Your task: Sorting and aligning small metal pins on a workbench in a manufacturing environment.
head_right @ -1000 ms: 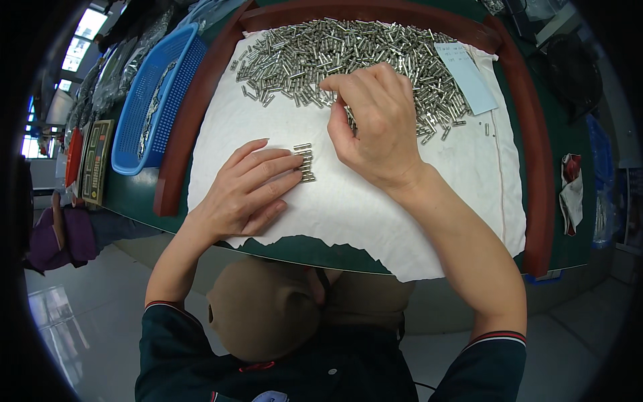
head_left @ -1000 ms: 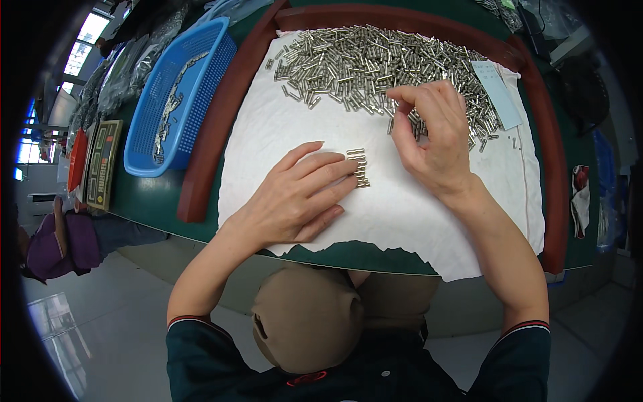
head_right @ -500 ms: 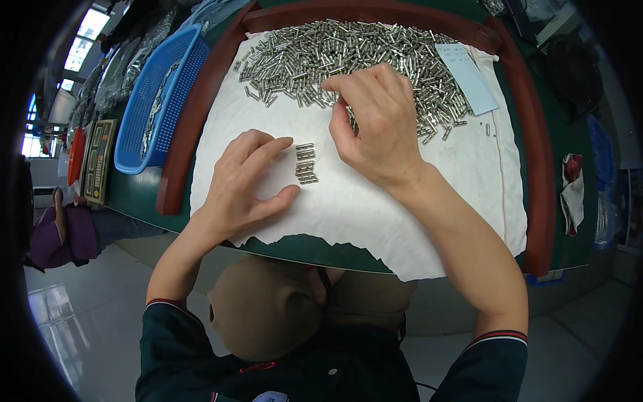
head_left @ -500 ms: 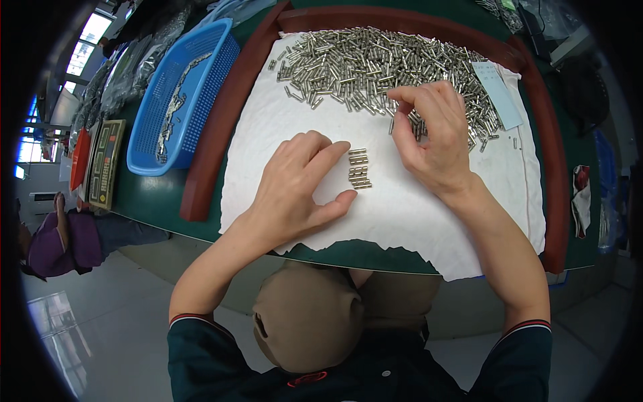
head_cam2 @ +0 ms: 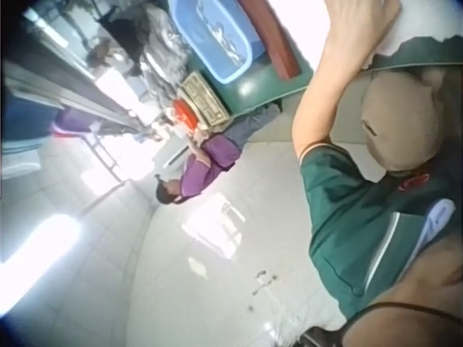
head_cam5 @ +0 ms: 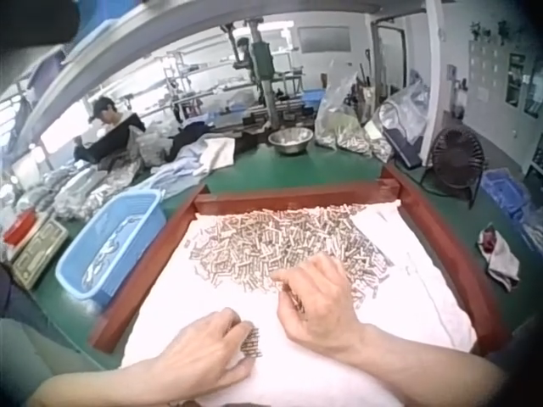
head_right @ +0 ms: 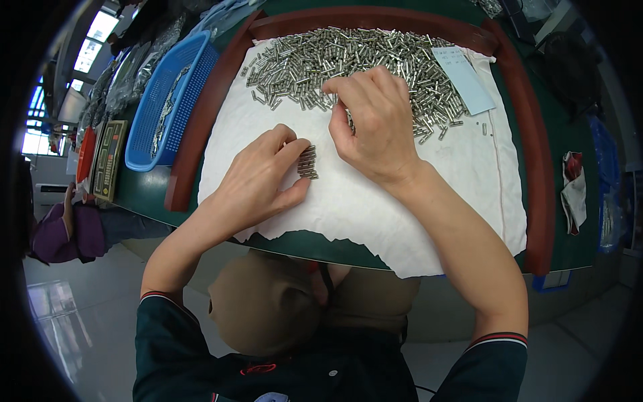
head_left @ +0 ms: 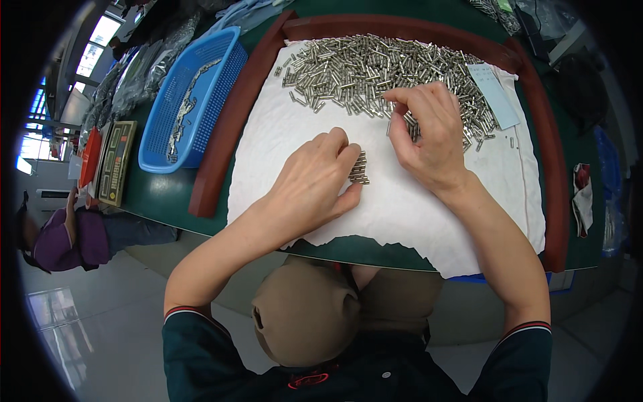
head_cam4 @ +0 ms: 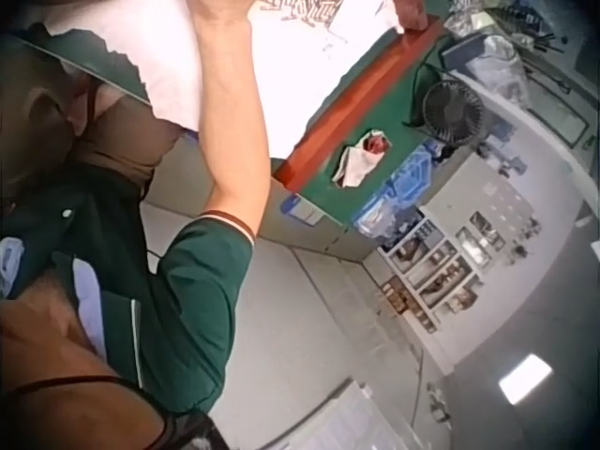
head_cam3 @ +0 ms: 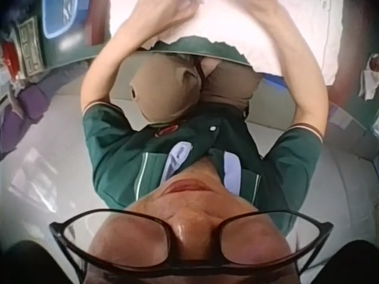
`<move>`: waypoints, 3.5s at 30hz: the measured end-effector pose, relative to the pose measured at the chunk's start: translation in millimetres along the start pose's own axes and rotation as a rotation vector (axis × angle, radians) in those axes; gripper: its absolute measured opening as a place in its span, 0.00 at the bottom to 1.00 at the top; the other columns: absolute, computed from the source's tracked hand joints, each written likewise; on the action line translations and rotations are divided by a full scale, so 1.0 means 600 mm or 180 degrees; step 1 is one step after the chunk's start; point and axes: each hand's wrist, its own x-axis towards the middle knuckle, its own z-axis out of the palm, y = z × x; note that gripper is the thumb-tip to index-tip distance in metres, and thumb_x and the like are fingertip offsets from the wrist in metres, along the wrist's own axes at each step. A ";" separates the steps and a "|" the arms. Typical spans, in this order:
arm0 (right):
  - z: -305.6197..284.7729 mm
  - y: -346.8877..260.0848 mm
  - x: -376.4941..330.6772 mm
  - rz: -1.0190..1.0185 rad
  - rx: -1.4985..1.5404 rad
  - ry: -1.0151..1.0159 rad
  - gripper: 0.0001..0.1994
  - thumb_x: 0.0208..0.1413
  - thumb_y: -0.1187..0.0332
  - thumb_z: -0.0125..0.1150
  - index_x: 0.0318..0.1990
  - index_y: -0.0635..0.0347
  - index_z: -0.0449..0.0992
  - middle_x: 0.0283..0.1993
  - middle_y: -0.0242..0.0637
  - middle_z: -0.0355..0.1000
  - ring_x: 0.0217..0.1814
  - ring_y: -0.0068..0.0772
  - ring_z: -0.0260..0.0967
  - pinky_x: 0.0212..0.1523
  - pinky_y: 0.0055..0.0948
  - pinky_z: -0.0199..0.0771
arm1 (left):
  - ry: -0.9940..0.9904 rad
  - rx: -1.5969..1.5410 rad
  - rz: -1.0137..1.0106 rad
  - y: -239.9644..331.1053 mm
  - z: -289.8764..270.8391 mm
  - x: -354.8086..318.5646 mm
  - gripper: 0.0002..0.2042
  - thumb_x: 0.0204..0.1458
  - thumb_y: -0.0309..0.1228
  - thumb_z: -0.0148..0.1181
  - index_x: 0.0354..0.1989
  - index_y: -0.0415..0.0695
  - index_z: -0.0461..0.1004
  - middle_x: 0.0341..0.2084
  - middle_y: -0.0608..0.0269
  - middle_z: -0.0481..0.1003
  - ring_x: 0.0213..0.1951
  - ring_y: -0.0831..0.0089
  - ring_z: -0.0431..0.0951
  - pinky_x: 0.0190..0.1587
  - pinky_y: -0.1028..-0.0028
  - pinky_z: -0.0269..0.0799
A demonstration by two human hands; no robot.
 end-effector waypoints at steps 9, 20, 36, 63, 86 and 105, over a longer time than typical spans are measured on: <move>0.000 -0.005 0.001 0.0006 0.0019 -0.0013 0.13 0.42 0.80 0.58 0.38 0.57 0.75 0.32 0.32 0.72 0.38 0.36 0.67 0.43 0.35 0.62 | 0.0033 0.1855 0.0370 0.022 0.031 0.000 0.10 0.47 0.29 0.56 0.35 0.38 0.67 0.29 0.60 0.68 0.30 0.70 0.73 0.32 0.72 0.71; 0.001 -0.009 0.002 0.0047 0.0002 -0.0053 0.13 0.44 0.79 0.59 0.40 0.58 0.76 0.33 0.34 0.72 0.40 0.38 0.67 0.44 0.37 0.62 | 0.0061 0.2226 0.0524 0.009 0.044 0.026 0.07 0.50 0.29 0.53 0.35 0.40 0.66 0.24 0.60 0.71 0.24 0.71 0.76 0.23 0.73 0.70; -0.005 -0.014 0.003 0.0013 0.0059 -0.0187 0.12 0.43 0.79 0.59 0.39 0.58 0.75 0.32 0.34 0.71 0.39 0.37 0.67 0.42 0.36 0.62 | -0.0790 0.0443 -0.0154 -0.009 -0.018 0.047 0.08 0.53 0.27 0.50 0.37 0.34 0.68 0.27 0.44 0.78 0.32 0.52 0.81 0.34 0.59 0.75; -0.018 -0.052 0.012 0.0964 0.0447 -0.0078 0.04 0.43 0.76 0.64 0.26 0.58 0.75 0.28 0.30 0.70 0.39 0.33 0.61 0.41 0.33 0.62 | -0.0092 -0.8156 -0.1447 -0.023 0.036 0.056 0.19 0.68 0.33 0.30 0.56 0.29 0.59 0.55 0.39 0.64 0.61 0.52 0.66 0.69 0.58 0.60; -0.014 -0.066 0.012 -0.0061 0.0230 -0.0413 0.12 0.38 0.75 0.69 0.35 0.55 0.81 0.42 0.36 0.70 0.48 0.42 0.62 0.49 0.40 0.60 | -0.0396 -0.8026 -0.1354 -0.043 0.050 0.044 0.21 0.68 0.38 0.39 0.60 0.33 0.60 0.57 0.42 0.67 0.56 0.57 0.72 0.64 0.58 0.65; -0.017 -0.058 0.004 0.0221 0.0220 -0.0170 0.08 0.43 0.81 0.61 0.32 0.60 0.78 0.39 0.38 0.69 0.46 0.40 0.62 0.48 0.36 0.62 | 0.1325 -0.3404 -0.2762 -0.314 -0.250 -0.144 0.26 0.61 0.28 0.50 0.67 0.34 0.54 0.63 0.43 0.61 0.66 0.55 0.61 0.64 0.59 0.63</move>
